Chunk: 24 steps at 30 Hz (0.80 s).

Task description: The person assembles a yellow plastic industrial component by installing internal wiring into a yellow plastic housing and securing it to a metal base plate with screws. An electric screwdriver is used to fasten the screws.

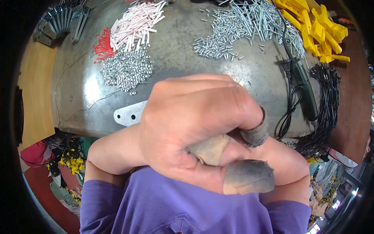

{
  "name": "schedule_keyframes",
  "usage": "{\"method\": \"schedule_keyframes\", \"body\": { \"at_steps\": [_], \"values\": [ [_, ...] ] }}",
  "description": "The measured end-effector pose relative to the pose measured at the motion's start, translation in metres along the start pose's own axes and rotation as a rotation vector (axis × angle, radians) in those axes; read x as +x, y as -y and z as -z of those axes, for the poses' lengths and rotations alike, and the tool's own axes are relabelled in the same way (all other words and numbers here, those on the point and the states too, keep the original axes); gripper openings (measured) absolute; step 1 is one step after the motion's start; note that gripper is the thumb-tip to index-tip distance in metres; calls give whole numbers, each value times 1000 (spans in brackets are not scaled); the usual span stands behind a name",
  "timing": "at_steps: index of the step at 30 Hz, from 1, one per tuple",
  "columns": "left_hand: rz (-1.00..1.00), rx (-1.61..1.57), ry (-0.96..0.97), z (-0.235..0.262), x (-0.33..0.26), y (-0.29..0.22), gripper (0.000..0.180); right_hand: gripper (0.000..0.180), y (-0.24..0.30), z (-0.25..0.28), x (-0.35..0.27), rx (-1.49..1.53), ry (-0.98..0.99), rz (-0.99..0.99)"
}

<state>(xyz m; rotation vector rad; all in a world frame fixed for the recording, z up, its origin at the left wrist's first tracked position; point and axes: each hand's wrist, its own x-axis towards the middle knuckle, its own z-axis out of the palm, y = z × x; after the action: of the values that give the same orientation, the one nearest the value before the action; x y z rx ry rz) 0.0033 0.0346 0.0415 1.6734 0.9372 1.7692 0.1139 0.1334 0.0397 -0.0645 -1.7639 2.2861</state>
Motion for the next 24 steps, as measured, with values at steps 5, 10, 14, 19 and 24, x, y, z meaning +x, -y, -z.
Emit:
{"method": "schedule_keyframes", "body": {
  "at_steps": [5,10,14,19,24],
  "values": [
    [29,24,-9,3,1,5,30,48,7,11,0,16,59,72],
    [126,-46,100,9,8,6,32,50,21,10,-2,21,137,150],
    [352,-371,59,26,-5,3,44,52,21,19,3,44,221,210],
    [302,326,50,42,-56,-12,35,43,20,40,10,-266,-138,340],
    [-9,917,257,34,-70,0,28,21,-7,63,38,-1456,-228,158]
  ]
}}
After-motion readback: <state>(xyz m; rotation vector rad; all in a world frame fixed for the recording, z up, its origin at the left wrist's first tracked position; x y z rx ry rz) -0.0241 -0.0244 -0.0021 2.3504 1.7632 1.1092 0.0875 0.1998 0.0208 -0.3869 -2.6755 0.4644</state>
